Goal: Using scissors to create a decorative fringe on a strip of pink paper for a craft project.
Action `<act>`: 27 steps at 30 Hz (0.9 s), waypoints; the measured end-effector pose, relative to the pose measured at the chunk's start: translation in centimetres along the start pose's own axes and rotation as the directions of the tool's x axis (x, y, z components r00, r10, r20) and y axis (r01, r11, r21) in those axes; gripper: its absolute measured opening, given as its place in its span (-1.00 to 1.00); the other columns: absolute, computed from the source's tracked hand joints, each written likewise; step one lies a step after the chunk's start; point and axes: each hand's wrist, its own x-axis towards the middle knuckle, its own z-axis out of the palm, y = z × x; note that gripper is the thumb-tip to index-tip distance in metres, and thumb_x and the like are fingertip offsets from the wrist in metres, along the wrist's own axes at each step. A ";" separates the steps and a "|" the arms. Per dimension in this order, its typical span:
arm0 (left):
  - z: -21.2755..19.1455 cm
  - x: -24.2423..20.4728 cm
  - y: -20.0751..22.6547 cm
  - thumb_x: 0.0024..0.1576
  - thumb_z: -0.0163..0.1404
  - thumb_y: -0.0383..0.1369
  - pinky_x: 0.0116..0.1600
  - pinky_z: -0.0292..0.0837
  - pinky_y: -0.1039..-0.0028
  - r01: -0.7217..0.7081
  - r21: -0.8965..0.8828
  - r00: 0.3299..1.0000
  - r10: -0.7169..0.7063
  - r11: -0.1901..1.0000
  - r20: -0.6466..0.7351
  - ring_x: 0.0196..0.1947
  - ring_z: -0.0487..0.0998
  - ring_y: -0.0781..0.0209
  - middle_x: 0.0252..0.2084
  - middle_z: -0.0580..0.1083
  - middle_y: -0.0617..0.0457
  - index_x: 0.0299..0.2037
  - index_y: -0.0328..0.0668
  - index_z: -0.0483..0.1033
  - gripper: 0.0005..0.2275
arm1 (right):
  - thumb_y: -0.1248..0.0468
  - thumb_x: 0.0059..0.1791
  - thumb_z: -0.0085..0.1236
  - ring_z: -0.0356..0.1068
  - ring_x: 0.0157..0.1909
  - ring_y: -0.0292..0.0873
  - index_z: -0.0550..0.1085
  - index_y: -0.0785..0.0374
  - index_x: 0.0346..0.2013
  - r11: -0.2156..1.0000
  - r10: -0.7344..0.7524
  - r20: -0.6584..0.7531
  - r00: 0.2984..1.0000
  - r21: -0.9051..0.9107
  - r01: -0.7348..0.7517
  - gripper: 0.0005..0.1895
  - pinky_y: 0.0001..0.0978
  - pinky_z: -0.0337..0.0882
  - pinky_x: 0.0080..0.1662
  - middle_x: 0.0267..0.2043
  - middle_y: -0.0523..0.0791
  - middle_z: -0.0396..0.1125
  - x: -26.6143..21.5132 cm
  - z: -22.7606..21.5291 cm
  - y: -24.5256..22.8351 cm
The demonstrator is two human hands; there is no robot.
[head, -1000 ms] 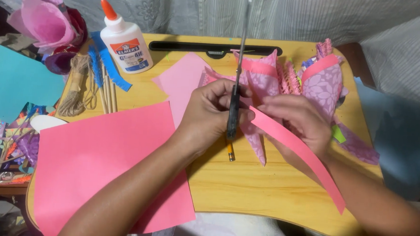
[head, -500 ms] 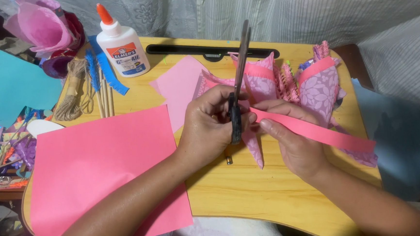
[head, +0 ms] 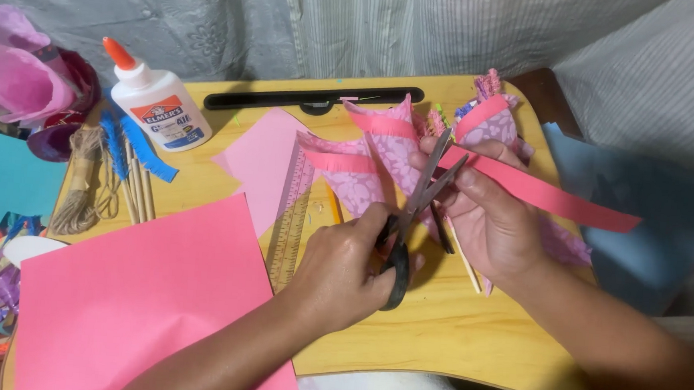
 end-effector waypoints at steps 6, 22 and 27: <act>0.5 0.2 -0.3 0.09 0.05 -0.08 -0.41 0.34 0.14 0.070 0.014 0.997 -0.071 0.997 0.008 -0.54 0.48 -0.25 -0.54 0.48 0.04 -0.32 -0.05 0.23 -0.69 | 0.42 0.03 0.07 0.47 0.16 0.20 0.40 0.17 -0.27 0.999 0.045 -0.015 0.999 0.026 -0.045 -0.91 -0.16 0.55 0.05 0.15 0.21 0.40 -0.1 0.4 0.0; 0.3 0.1 -0.2 0.11 0.06 -0.07 -0.41 0.33 0.21 0.036 -0.060 0.999 -0.037 0.998 -0.010 -0.57 0.52 -0.12 -0.56 0.48 0.10 -0.34 -0.07 0.24 -0.68 | 0.43 0.03 0.06 0.50 0.13 0.19 0.41 0.20 -0.30 0.998 0.061 -0.032 0.998 -0.001 -0.061 -0.92 -0.16 0.57 0.02 0.12 0.20 0.42 -0.4 0.4 0.8; 0.4 0.1 -0.2 0.11 0.07 -0.10 -0.40 0.32 0.20 0.060 -0.061 0.998 -0.060 0.996 0.000 -0.55 0.52 -0.16 -0.54 0.49 0.09 -0.35 -0.08 0.24 -0.69 | 0.45 0.03 0.06 0.49 0.14 0.21 0.40 0.20 -0.30 0.998 0.066 -0.035 0.997 -0.001 -0.066 -0.91 -0.12 0.54 0.12 0.12 0.21 0.42 -0.4 0.3 0.9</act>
